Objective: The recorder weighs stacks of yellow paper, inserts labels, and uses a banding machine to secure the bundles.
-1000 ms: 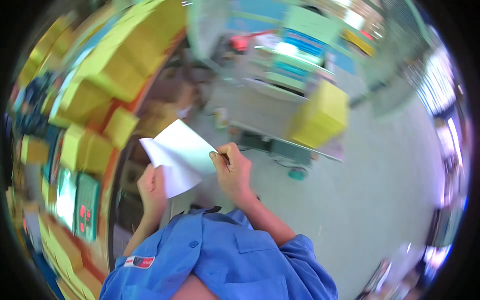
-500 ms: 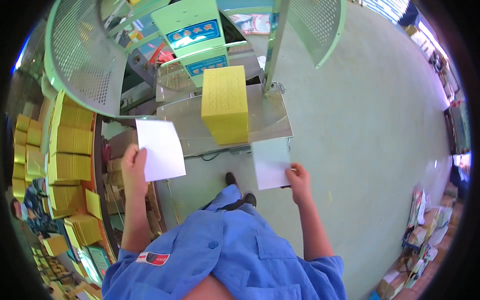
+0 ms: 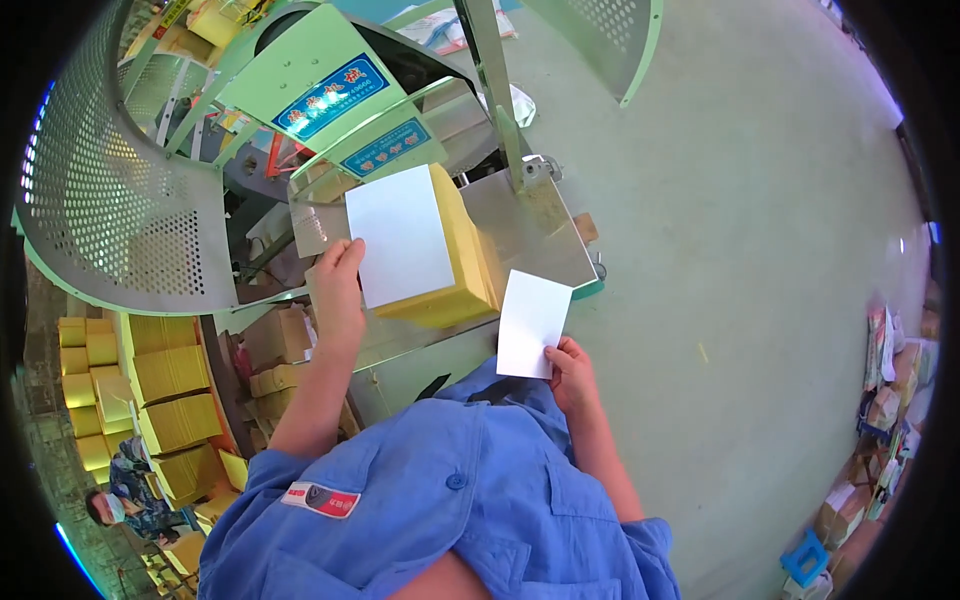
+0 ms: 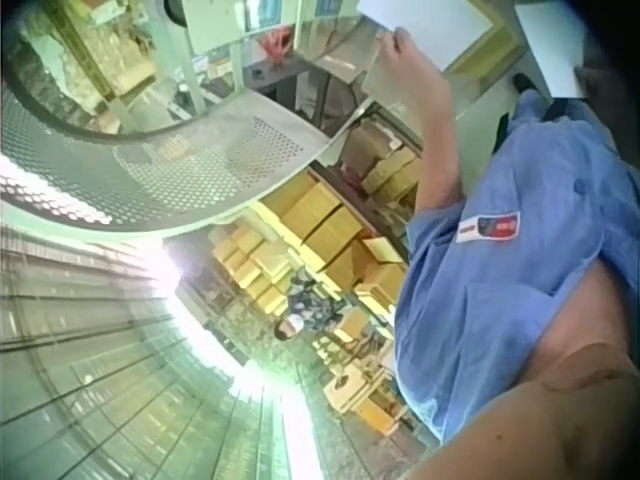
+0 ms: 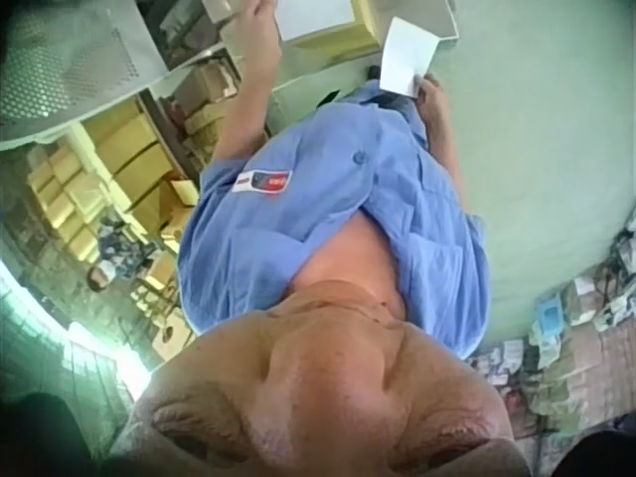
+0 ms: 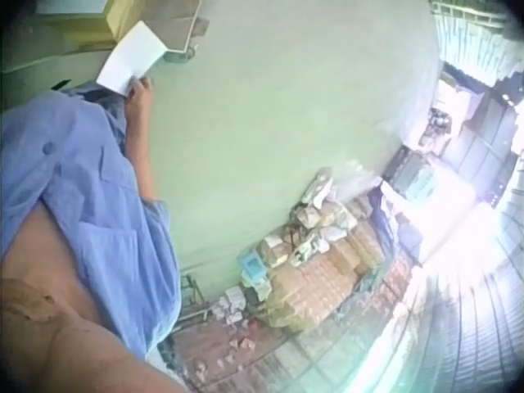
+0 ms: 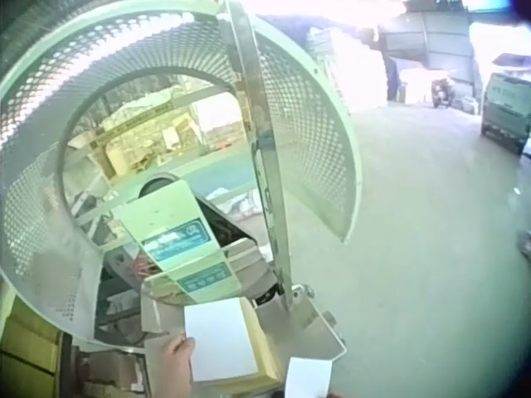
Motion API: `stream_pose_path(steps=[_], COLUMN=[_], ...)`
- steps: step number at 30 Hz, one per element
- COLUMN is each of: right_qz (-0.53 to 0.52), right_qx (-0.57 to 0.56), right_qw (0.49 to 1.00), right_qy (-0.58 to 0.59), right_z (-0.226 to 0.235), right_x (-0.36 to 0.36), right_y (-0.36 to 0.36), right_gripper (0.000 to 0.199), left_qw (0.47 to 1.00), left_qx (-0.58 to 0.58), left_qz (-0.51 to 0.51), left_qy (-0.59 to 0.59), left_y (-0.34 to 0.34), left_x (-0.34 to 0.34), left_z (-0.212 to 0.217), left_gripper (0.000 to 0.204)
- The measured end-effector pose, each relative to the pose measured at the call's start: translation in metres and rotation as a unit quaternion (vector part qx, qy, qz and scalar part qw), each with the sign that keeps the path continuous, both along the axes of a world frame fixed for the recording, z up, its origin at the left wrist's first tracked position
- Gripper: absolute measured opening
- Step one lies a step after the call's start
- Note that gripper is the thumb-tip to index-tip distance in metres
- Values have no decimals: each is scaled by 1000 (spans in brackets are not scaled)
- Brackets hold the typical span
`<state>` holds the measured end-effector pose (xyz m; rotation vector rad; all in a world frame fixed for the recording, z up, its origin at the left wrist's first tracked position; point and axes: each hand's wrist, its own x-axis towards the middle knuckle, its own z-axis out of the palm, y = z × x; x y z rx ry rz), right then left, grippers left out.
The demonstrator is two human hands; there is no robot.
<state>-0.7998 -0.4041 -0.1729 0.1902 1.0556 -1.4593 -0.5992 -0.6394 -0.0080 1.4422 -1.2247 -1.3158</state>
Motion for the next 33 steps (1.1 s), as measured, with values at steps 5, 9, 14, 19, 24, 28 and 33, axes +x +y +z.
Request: stream_pose_path(steps=[5,9,14,19,24,28,33], right_qz=[42,75,110,136,132,132,127], right_qx=[12,18,24,22,21,23,9], right_qw=[999,997,993,990,990,990,990], right_qy=[-16,-6,-17,-25,-33,-37,-53], right_z=[-7,-9,-10,-19,-20,-25,-24], right_x=[-21,-42,-62,-82,-95,-99,-103], right_y=[-11,-18,-17,-13,-10,-5,-2], right_gripper=[12,11,11,10,10,11,14], left_qw=[981,960,935,918,913,914,883], left_qx=[-125,-167,-202,-185,-169,-155,-192], left_qz=[-11,-5,5,44,41,47,49], left_qy=[-145,-223,-290,-348,-369,-371,-425], left_y=[-1,3,10,11,6,7,8], left_x=[-10,-12,-22,-26,-18,-16,-24], left_z=[1,-3,-2,2,1,-2,9], left_gripper=[27,29,30,26,26,26,20])
